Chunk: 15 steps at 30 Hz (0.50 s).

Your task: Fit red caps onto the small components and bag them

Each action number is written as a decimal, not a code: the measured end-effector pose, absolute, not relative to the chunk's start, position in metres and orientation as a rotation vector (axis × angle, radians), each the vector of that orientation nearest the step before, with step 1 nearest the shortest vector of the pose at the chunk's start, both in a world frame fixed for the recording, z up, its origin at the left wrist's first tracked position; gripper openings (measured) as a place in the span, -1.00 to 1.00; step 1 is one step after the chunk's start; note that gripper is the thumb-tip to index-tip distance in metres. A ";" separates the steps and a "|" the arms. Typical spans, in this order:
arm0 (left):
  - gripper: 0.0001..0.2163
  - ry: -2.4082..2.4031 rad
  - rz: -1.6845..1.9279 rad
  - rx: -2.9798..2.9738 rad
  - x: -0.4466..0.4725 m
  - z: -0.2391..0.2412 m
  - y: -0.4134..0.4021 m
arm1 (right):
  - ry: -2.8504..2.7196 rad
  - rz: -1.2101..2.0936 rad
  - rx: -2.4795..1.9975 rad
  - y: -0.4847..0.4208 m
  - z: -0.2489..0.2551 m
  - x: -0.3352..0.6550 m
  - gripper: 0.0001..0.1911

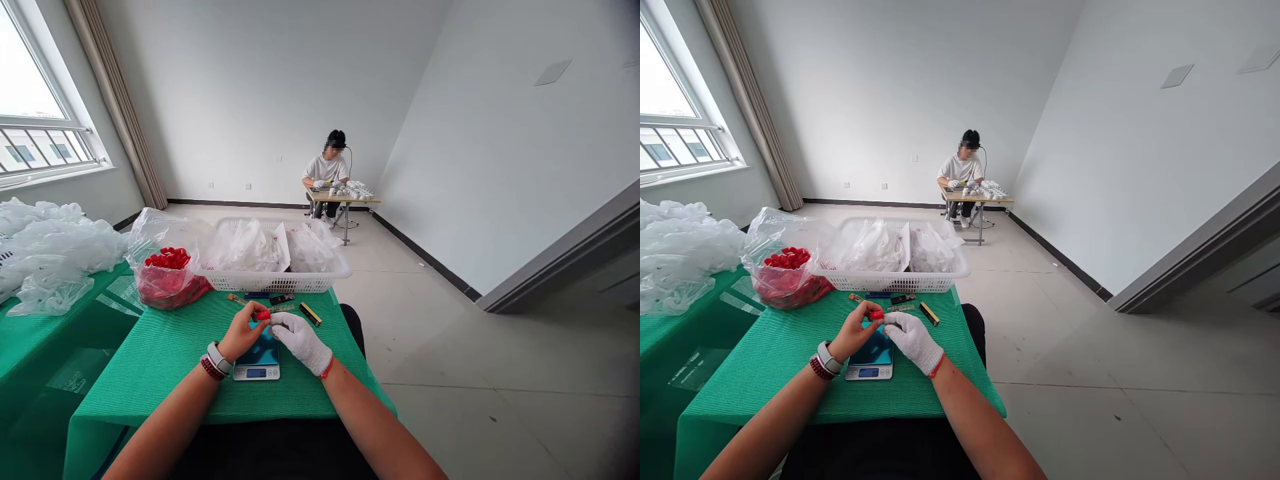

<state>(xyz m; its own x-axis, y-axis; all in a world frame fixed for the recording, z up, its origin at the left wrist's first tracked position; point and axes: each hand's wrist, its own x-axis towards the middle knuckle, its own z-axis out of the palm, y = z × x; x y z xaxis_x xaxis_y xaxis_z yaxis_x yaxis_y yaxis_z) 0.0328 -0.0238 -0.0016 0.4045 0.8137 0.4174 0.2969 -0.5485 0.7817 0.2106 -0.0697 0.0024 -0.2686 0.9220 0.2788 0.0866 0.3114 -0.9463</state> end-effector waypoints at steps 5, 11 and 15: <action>-0.89 0.946 1.105 2.012 0.032 -0.003 -0.021 | -1.571 1.152 -0.929 -0.069 0.000 0.211 -0.68; -0.89 0.930 1.176 1.936 0.030 -0.005 -0.017 | -1.572 1.194 -0.872 -0.069 -0.001 0.211 -0.63; -0.86 0.893 1.240 1.874 0.030 -0.005 -0.016 | -1.577 1.122 -0.874 -0.070 -0.001 0.211 -0.61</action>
